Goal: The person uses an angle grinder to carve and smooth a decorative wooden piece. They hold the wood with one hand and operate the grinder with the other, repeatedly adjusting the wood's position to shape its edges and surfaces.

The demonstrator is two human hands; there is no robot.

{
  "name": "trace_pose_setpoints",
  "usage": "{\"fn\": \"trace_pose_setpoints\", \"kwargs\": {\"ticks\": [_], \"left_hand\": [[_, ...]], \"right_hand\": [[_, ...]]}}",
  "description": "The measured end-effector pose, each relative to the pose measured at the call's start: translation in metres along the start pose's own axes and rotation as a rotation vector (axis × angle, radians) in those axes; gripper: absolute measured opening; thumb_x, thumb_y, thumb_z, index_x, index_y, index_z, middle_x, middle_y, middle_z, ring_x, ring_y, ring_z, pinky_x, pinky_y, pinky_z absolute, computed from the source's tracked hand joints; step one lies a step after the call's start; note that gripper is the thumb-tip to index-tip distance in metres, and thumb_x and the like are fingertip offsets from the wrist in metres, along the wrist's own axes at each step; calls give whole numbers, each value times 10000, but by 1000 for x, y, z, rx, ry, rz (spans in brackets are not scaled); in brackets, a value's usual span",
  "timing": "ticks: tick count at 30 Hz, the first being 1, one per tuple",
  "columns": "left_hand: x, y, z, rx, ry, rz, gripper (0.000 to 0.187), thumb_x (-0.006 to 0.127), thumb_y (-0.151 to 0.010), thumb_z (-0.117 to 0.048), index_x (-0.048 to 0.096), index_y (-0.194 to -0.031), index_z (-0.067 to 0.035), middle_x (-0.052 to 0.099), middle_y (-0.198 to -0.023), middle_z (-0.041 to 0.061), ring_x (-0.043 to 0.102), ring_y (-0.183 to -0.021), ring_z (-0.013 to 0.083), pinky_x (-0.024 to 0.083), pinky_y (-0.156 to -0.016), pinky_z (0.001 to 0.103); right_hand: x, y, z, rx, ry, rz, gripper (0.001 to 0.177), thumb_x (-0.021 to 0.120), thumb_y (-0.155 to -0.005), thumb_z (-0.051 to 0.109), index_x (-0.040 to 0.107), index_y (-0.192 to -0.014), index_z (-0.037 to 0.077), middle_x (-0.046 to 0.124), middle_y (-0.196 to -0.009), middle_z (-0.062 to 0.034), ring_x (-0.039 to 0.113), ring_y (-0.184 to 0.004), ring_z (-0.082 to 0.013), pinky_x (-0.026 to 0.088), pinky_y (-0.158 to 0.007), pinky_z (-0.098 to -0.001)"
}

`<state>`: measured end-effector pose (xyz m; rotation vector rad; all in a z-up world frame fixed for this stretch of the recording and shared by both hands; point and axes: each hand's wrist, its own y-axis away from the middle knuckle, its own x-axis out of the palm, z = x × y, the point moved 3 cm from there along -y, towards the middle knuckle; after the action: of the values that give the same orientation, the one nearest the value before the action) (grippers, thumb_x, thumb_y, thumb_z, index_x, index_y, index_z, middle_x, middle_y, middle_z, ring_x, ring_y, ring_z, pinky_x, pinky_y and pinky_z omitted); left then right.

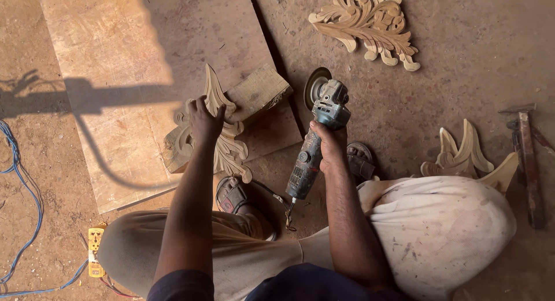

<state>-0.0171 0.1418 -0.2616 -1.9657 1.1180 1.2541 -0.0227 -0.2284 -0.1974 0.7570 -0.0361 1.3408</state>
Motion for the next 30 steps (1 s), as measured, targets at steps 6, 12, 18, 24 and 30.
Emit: {"fn": "trace_pose_setpoints", "kwargs": {"ticks": [6,12,18,24,30], "left_hand": [[58,-99,24,-192,-50,89,1059,858,-734,-572,312,-1508,-98,515,-1360,231,505,-1260,412,358,-1032,550],[73,-123,16,-242,-116,209,599,749,-837,-438,476,-1235,-83,678,-1147,217,654,-1097,432,506,-950,546],[-57,-101,-71,190,80,-18,531,743,-898,-297,374,-1169,-27,654,-974,307,618,-924,536,493,-791,606],[-157,-34,-133,556,335,-258,502,755,-926,-138,380,-1229,2,590,-971,218,609,-897,400,496,-780,490],[-151,4,-93,381,705,-365,373,680,-964,-28,410,-1221,-45,540,-1109,114,587,-997,231,518,-888,395]], "right_hand": [[-13,9,2,178,112,-91,373,800,-743,158,609,-1059,111,676,-832,-63,695,-686,-186,625,-625,-405],[-7,1,0,193,101,-99,383,806,-742,166,613,-1064,92,681,-838,-68,705,-693,-197,621,-632,-403],[12,2,-8,171,52,14,361,809,-767,156,629,-1065,58,678,-840,-81,692,-684,-200,602,-627,-388],[29,13,-16,144,-19,114,352,806,-739,142,632,-1043,97,668,-840,-54,674,-678,-170,583,-600,-376],[28,23,-31,105,32,188,288,820,-760,144,642,-969,58,644,-772,-46,620,-602,-176,541,-537,-376]]}}
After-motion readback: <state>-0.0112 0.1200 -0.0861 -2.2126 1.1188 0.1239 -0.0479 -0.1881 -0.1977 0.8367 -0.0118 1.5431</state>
